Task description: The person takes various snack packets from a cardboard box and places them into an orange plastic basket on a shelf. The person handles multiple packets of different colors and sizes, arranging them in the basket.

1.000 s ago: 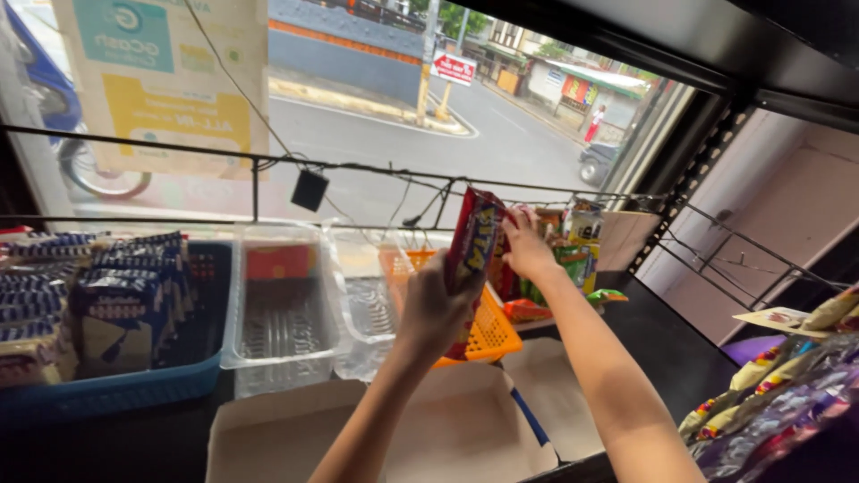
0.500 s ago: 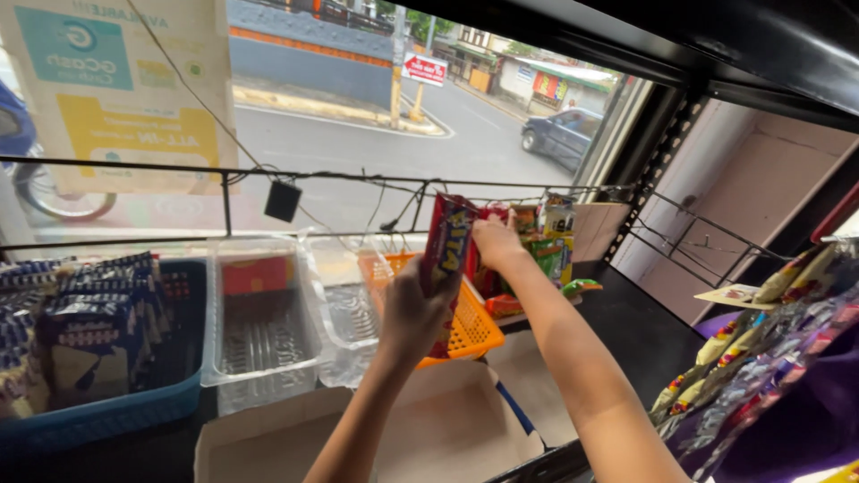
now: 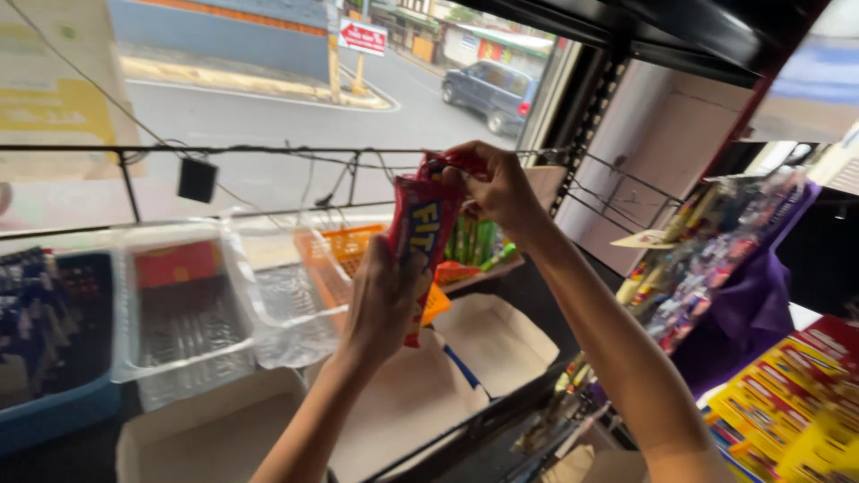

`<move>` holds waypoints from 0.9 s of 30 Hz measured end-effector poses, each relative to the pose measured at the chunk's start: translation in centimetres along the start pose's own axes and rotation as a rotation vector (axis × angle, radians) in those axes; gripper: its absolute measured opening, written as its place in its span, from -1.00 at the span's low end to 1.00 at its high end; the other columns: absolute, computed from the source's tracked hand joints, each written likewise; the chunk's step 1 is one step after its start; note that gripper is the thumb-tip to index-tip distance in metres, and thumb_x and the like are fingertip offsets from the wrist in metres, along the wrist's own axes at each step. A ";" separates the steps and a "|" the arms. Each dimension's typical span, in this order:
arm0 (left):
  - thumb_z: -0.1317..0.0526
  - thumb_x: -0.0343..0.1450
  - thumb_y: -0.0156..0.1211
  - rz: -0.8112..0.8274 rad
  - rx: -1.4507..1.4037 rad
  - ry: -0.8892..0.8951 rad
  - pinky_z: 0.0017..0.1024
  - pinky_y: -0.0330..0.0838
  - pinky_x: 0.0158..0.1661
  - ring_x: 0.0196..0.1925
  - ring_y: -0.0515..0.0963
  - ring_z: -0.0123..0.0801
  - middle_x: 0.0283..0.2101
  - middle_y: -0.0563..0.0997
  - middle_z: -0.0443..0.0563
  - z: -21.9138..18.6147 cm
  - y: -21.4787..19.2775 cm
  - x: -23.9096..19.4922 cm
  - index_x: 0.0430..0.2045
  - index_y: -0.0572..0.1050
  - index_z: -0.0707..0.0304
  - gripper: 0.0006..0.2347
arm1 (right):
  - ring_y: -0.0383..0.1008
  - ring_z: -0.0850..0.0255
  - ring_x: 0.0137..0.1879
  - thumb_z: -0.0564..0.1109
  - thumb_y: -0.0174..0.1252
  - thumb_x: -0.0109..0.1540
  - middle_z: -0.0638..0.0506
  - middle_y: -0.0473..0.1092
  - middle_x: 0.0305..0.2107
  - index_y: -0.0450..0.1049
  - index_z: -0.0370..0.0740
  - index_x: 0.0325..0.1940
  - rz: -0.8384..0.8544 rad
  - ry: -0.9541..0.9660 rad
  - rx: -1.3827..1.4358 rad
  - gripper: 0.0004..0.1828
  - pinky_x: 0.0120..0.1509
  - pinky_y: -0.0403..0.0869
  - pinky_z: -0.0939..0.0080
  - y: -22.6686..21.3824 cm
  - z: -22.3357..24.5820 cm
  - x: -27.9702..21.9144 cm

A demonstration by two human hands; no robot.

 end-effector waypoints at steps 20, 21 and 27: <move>0.29 0.48 0.11 0.087 -0.282 -0.159 -0.18 0.34 0.11 0.08 0.42 -0.15 0.06 0.40 0.15 -15.6 25.4 -20.6 0.04 0.33 0.37 -0.73 | 0.41 0.19 0.17 -0.22 0.05 0.36 -0.12 0.37 0.12 -0.03 -0.22 0.49 -0.248 0.201 -0.187 -0.35 0.22 0.47 0.15 -12.7 -3.2 -44.0; 0.31 0.50 0.15 0.187 -0.359 -0.223 -0.21 0.35 0.12 0.08 0.42 -0.19 0.05 0.42 0.10 -16.1 27.2 -21.7 0.04 0.36 0.35 -0.75 | 0.49 0.18 0.12 -0.17 0.11 0.35 -0.12 0.46 0.04 0.15 -0.26 0.40 -0.287 0.232 -0.263 -0.45 0.20 0.50 0.14 -14.2 -2.8 -45.4; 0.29 0.38 0.33 0.313 -0.990 -0.763 -0.43 0.46 0.12 0.12 0.54 -0.41 0.11 0.54 0.06 -13.6 35.7 -29.5 0.23 0.30 0.35 -0.49 | 0.54 0.23 0.11 -0.03 0.26 0.27 -0.09 0.53 -0.02 0.29 -0.26 0.25 -0.091 0.600 -0.366 -0.46 0.20 0.47 0.17 -20.1 -6.2 -55.5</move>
Point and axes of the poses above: each hand's wrist, its own x-axis towards the middle knuckle, its own y-axis out of the palm, z = x × y, the point moved 2 cm from there along x, towards the middle knuckle
